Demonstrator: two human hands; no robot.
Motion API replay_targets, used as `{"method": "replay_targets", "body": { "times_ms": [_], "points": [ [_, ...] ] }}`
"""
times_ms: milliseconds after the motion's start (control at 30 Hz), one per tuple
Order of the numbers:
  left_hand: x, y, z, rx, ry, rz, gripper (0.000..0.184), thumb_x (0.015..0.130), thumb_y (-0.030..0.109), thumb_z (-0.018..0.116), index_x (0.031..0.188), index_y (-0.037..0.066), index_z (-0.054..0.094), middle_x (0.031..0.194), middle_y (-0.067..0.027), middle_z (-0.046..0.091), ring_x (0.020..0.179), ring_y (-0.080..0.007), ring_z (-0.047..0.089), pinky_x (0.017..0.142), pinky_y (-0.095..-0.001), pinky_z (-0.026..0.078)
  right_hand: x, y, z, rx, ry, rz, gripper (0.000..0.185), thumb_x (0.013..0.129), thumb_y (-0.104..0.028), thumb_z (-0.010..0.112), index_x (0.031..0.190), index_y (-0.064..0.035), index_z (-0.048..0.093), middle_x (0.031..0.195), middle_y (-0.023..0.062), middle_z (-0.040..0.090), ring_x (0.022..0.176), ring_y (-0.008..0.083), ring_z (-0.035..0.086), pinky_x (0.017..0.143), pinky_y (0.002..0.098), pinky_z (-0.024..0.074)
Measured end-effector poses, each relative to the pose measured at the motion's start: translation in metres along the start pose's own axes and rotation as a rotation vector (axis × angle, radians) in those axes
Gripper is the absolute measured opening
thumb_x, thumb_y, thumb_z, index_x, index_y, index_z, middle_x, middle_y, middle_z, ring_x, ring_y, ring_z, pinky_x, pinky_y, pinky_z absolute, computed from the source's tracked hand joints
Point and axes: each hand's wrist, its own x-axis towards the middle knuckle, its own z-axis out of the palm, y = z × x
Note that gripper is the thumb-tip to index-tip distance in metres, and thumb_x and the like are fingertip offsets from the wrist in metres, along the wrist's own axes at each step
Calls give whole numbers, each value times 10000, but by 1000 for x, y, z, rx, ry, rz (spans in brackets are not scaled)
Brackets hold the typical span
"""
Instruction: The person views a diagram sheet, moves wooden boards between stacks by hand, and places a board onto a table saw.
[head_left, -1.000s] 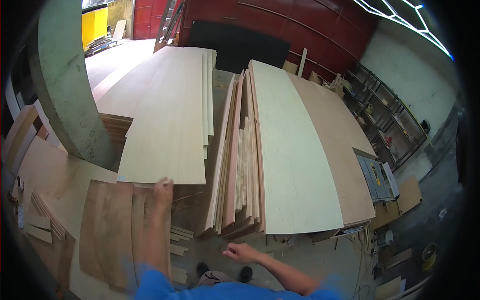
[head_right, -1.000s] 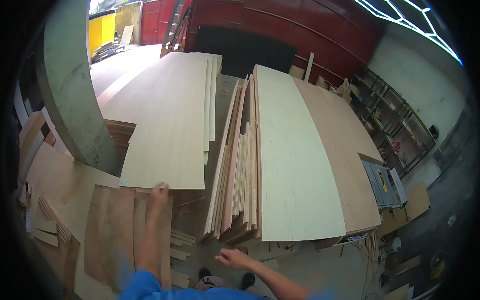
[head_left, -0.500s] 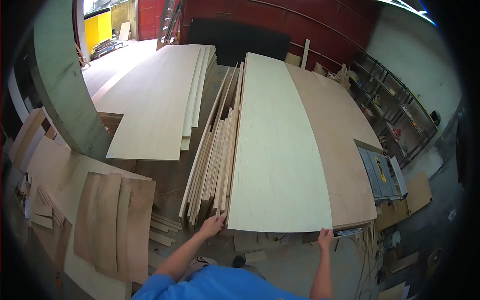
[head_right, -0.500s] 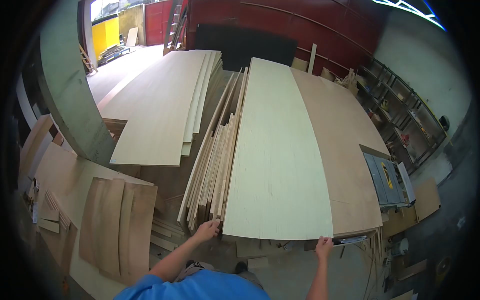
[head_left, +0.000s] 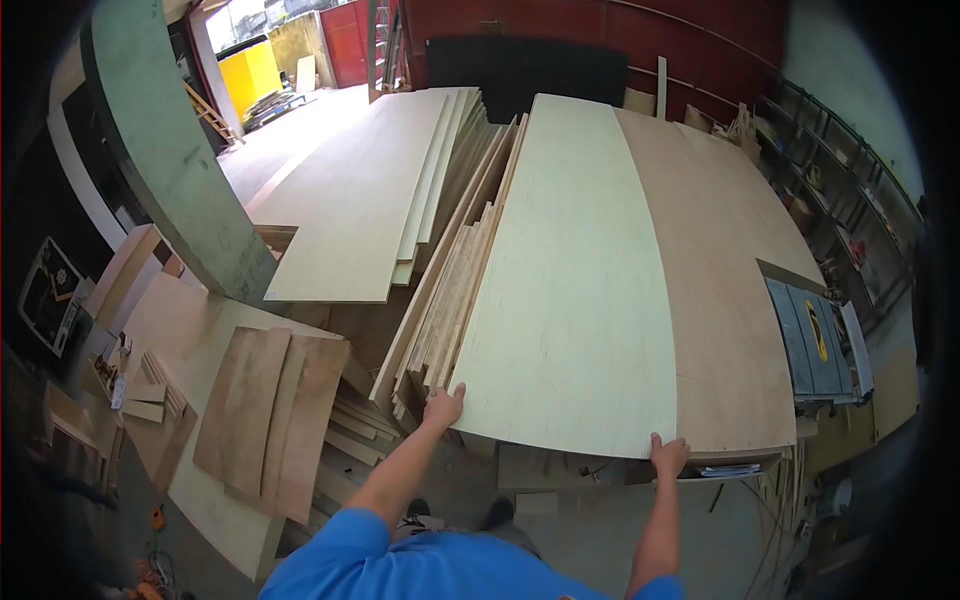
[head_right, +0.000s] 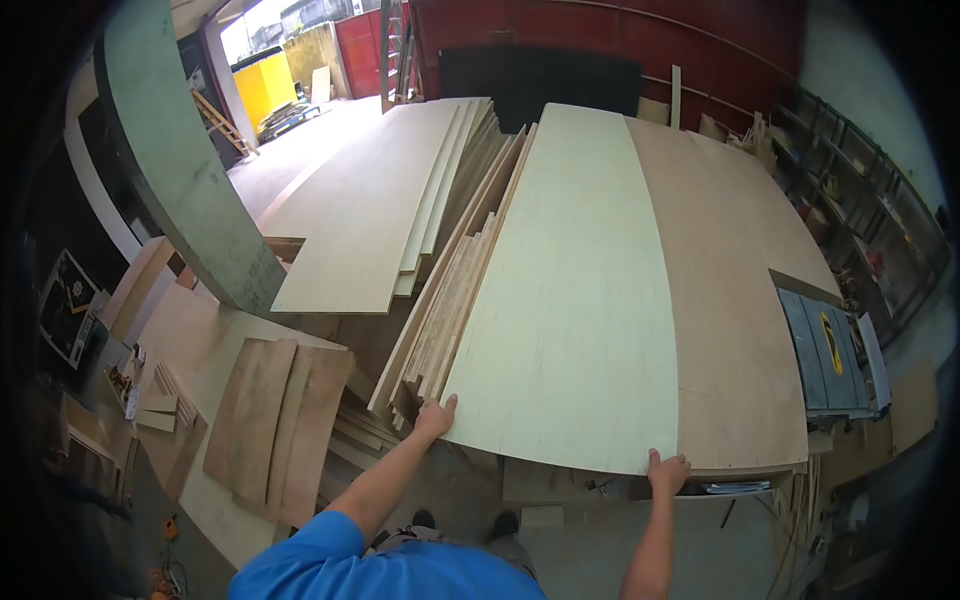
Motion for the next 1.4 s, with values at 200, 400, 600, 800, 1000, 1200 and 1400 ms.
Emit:
{"method": "replay_targets", "body": {
  "times_ms": [200,400,600,800,1000,1200,1400],
  "points": [
    [-3,-10,-14,-55,110,-44,790,1014,626,340,1373,-71,436,1345,-348,544,1262,-453,555,1048,-515,449,-20,3,26,61,57,-70,760,832,-448,757,1231,151,513,1285,351,529,1249,460,507,1073,491,419],
    [-26,-80,-47,-23,207,1,706,1051,559,280,1286,-49,551,1275,-294,622,1217,-434,591,1019,-517,461,-95,16,40,105,2,-128,777,817,-487,741,1186,163,529,1228,352,568,1191,454,558,1029,480,456],
    [-86,-186,-61,63,231,45,676,1071,505,237,1208,-62,578,1182,-321,645,1140,-476,604,976,-545,466,-199,73,54,143,-13,-165,804,847,-584,680,1114,163,555,1143,345,612,1098,459,608,954,490,492],
    [-176,-287,-73,69,265,38,652,1073,495,241,1086,-54,592,1067,-331,665,1038,-511,621,900,-577,476,-328,130,44,200,-116,-96,723,878,-621,649,985,90,579,989,281,639,918,400,636,838,454,499],
    [-275,-382,-74,61,189,13,616,1074,476,269,1043,-48,592,1021,-346,652,1006,-526,611,861,-576,472,-421,202,27,88,-290,-26,754,877,-638,632,995,105,569,1033,308,604,991,430,610,872,473,485],
    [-321,-431,-61,-108,-29,53,632,1044,500,399,1030,-80,650,968,-302,678,908,-453,653,837,-493,489,-429,246,53,9,4,-17,710,917,-605,579,1132,71,559,1098,346,615,1081,465,608,921,498,477],
    [-319,-455,-14,-347,37,93,656,1033,522,459,943,-102,639,779,-194,640,751,-211,594,711,-414,479,-415,258,78,223,-31,-105,625,943,-547,544,1140,46,555,1062,321,667,1006,501,636,894,535,495]
  ]
}}
